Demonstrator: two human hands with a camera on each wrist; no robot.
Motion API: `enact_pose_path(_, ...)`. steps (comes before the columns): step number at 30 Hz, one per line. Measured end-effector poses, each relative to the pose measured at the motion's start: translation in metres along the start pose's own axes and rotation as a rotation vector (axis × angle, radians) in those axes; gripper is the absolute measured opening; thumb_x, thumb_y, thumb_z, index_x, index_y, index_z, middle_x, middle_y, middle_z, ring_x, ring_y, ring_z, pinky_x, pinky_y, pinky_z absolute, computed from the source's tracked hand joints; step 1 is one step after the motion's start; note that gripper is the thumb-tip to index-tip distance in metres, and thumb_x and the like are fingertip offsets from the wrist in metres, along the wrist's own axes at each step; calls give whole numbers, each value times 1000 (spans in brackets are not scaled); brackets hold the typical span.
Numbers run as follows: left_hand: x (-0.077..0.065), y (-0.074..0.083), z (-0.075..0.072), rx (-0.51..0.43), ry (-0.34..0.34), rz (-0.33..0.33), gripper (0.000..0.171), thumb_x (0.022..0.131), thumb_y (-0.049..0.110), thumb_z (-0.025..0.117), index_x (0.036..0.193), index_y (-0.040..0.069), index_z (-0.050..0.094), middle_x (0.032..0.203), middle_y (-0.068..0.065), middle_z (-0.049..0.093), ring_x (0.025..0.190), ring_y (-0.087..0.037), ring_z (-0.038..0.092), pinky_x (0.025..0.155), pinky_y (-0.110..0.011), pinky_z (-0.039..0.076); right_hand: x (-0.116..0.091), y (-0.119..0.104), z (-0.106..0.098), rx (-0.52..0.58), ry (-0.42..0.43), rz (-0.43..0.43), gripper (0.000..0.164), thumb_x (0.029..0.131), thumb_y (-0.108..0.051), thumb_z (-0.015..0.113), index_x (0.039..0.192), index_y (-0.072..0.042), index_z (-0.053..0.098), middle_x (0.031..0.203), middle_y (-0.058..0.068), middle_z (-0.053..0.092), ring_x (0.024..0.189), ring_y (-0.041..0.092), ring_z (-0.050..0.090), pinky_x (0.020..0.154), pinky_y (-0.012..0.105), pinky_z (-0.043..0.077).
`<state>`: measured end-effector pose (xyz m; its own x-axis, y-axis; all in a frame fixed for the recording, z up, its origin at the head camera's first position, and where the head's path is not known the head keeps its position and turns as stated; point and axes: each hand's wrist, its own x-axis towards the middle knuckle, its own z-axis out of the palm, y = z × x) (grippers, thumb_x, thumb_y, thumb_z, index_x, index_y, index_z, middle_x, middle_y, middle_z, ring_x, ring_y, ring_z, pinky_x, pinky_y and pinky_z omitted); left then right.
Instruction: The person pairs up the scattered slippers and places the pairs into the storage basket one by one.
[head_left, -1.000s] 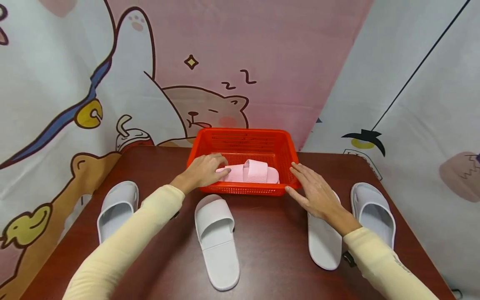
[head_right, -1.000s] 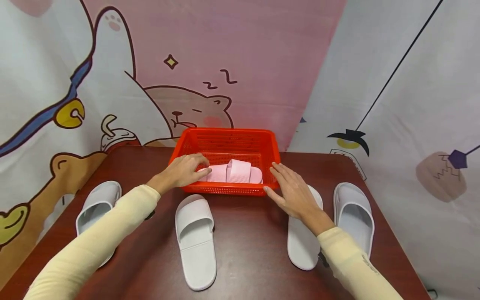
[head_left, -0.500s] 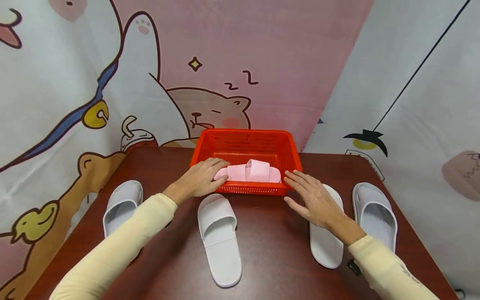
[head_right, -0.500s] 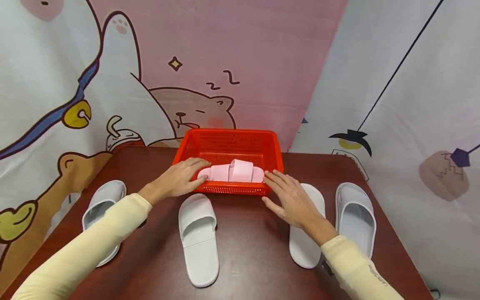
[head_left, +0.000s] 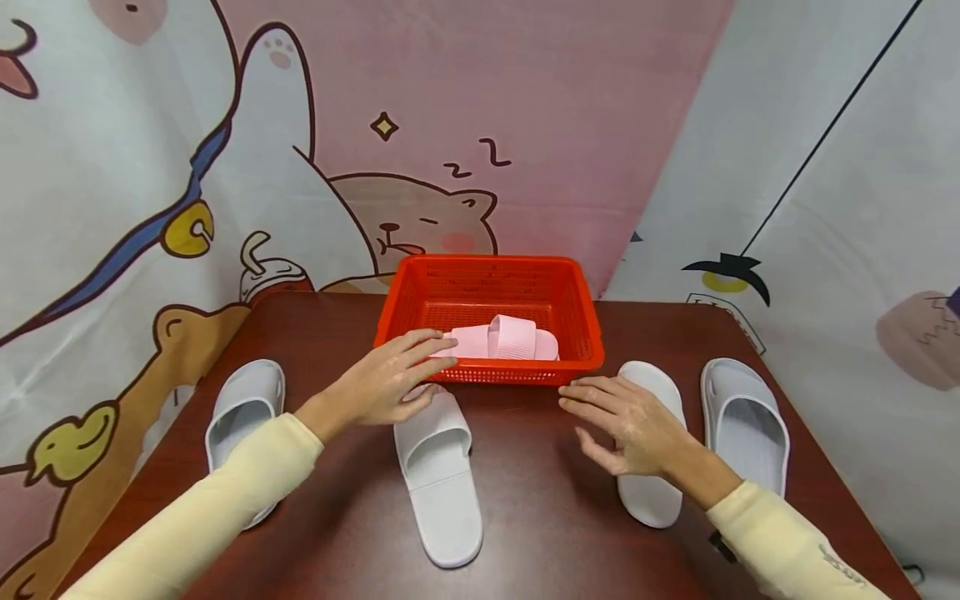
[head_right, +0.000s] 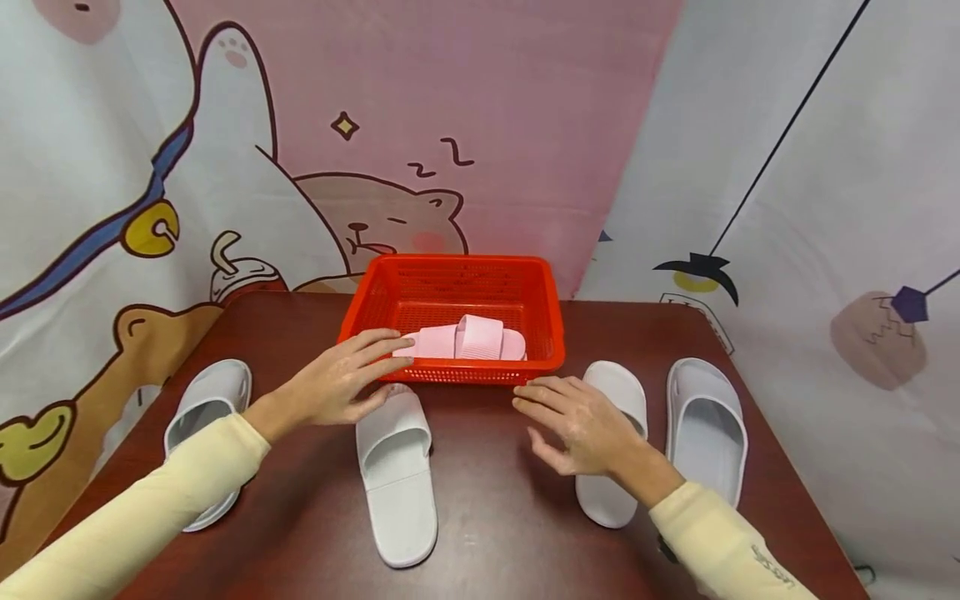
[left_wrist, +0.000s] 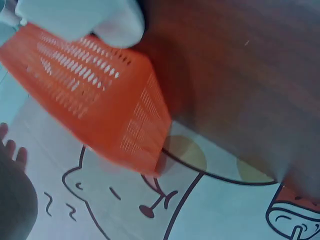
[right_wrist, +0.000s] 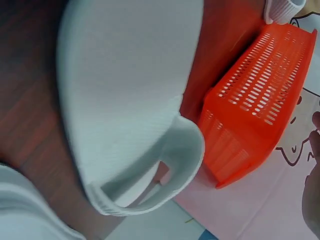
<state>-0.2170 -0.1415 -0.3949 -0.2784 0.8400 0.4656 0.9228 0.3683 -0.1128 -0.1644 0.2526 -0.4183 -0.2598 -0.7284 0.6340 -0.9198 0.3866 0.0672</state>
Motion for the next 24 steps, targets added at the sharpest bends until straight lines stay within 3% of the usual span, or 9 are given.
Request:
enact_pose_path(4, -10, 12, 0, -50, 1, 127, 57, 78, 17, 74, 133, 3, 64, 137, -13, 61, 126, -30, 55, 108, -43, 41, -10, 3, 0, 14, -76, 30, 37, 90, -25, 59, 118, -7, 75, 121, 9, 70, 109, 27, 66, 85, 48, 54)
enact_pose_path(9, -25, 22, 5, -83, -87, 192, 67, 73, 14, 74, 137, -2, 58, 139, -15, 59, 127, -31, 54, 108, -42, 41, -27, 13, -2, -1, -214, 102, 42, 82, -17, 61, 121, -6, 73, 127, 9, 68, 118, 30, 62, 96, 49, 48)
enact_pose_path(14, -41, 29, 17, -17, -243, 166, 87, 67, 15, 79, 146, -2, 49, 148, -19, 50, 136, -38, 47, 111, -45, 37, -47, 25, -6, -78, -421, 251, 66, 72, -14, 70, 137, -7, 63, 141, 10, 59, 133, 36, 49, 102, 56, 42)
enact_pose_path(19, -47, 36, 25, 43, -427, 62, 119, 53, 18, 88, 158, 4, 32, 160, -19, 34, 145, -39, 32, 116, -45, 28, -55, 34, -16, -114, -583, 355, 83, 67, -19, 75, 147, -9, 53, 151, 13, 49, 140, 41, 39, 106, 62, 35)
enact_pose_path(24, -43, 39, 30, 123, -502, 19, 135, 47, 29, 95, 160, 6, 25, 163, -18, 28, 147, -38, 29, 117, -45, 25, -53, 36, -28, -112, -719, 420, 95, 58, -8, 86, 147, -8, 53, 155, 16, 43, 140, 44, 36, 106, 66, 32)
